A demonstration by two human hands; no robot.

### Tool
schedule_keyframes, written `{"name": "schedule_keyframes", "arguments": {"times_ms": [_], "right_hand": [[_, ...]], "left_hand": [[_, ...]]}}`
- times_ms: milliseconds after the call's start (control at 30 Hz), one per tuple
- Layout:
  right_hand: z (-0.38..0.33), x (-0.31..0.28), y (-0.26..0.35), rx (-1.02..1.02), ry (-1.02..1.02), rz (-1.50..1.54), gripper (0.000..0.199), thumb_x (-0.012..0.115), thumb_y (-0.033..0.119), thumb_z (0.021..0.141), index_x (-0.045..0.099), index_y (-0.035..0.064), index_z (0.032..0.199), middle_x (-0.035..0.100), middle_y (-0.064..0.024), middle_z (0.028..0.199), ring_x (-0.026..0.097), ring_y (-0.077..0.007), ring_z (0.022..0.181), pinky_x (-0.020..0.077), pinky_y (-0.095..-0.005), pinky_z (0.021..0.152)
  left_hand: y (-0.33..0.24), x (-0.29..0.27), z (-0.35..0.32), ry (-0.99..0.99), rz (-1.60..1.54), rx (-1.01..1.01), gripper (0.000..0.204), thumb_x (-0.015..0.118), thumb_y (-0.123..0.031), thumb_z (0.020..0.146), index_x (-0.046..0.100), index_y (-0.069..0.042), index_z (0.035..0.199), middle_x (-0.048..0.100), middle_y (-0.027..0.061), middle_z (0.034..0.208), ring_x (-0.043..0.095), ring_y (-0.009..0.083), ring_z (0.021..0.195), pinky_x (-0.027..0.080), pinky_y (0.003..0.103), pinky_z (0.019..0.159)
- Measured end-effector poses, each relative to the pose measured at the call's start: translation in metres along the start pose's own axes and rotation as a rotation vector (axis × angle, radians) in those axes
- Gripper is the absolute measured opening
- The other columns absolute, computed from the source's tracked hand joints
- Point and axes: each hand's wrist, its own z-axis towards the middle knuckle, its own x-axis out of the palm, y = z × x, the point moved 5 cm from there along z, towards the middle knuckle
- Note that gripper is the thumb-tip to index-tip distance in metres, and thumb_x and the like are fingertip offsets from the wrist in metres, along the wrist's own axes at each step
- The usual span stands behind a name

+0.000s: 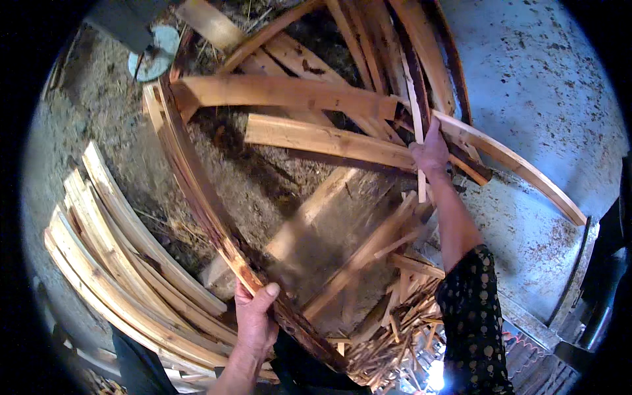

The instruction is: The person repeatedly picks up bundles of wooden planks from a pile on the floor and carries them to a metal rack, stacking them neatly on top of existing wood. The person handles the planks by hand, organizing them into a growing stack.

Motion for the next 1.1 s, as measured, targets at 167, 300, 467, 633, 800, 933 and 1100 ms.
{"name": "schedule_keyframes", "arguments": {"times_ms": [167,300,467,633,800,933,1100], "right_hand": [[-0.097,-0.026,0.029,-0.132,0.070,0.221,0.051,0.061,0.009,0.062,0.040,0.0046,0.109,0.056,-0.0215,0.084,0.056,-0.0403,0.076,0.0449,-0.0439,0.075],[-0.257,-0.066,-0.034,-0.133,0.329,0.272,0.066,0.057,0.010,0.068,0.029,0.0022,0.127,0.055,-0.0202,0.091,0.059,-0.0334,0.076,0.0485,-0.0370,0.066],[-0.369,-0.086,0.027,-0.034,1.129,0.613,0.077,0.060,0.021,0.067,0.022,0.0010,0.131,0.047,-0.0261,0.115,0.054,-0.0376,0.096,0.0442,-0.0400,0.082],[-0.357,-0.061,0.065,-0.345,1.090,0.566,0.076,0.064,0.034,0.073,0.026,-0.0017,0.127,0.042,-0.0293,0.115,0.046,-0.0434,0.103,0.0381,-0.0422,0.088],[-0.287,0.002,0.040,-0.783,0.677,0.585,0.069,0.066,0.036,0.072,0.036,-0.0057,0.118,0.038,-0.0250,0.123,0.039,-0.0358,0.114,0.0309,-0.0424,0.096],[-0.119,0.025,0.008,-0.458,-0.007,-0.137,0.065,0.069,0.028,0.066,0.041,0.0051,0.120,0.044,-0.0178,0.119,0.042,-0.0345,0.108,0.0345,-0.0455,0.089],[-0.074,0.040,0.004,-0.461,0.040,-0.375,0.031,0.064,0.024,0.073,0.054,0.0108,0.099,0.057,-0.0114,0.091,0.053,-0.0304,0.089,0.0373,-0.0447,0.079]], "left_hand": [[0.004,0.002,-0.008,-0.049,-0.022,0.030,0.043,0.068,-0.009,0.070,0.044,-0.011,0.105,0.053,0.0010,0.084,0.055,0.0133,0.070,0.052,0.029,0.061],[0.028,-0.003,-0.020,0.012,-0.053,-0.032,0.045,0.070,-0.016,0.072,0.044,-0.013,0.108,0.053,-0.0011,0.084,0.054,0.0120,0.071,0.050,0.028,0.061],[0.073,-0.026,-0.049,0.019,-0.185,-0.238,0.060,0.065,-0.042,0.073,0.040,-0.013,0.119,0.049,0.0033,0.109,0.047,0.0206,0.101,0.042,0.039,0.086],[0.057,-0.035,-0.047,0.103,-0.081,-0.239,0.073,0.066,-0.047,0.071,0.035,-0.008,0.124,0.044,0.0056,0.118,0.043,0.0224,0.109,0.039,0.038,0.092],[0.043,-0.008,-0.029,-0.019,0.201,-0.167,0.046,0.064,-0.001,0.064,0.044,-0.006,0.106,0.055,0.0044,0.094,0.054,0.0149,0.086,0.045,0.031,0.078],[0.052,-0.021,-0.023,0.000,0.155,-0.153,0.050,0.064,-0.002,0.064,0.044,-0.003,0.110,0.054,0.0052,0.096,0.054,0.0161,0.087,0.045,0.030,0.079],[0.049,-0.028,-0.021,0.011,0.283,-0.172,0.060,0.067,-0.006,0.062,0.041,-0.002,0.116,0.052,0.0060,0.102,0.050,0.0175,0.095,0.041,0.033,0.086]]}}
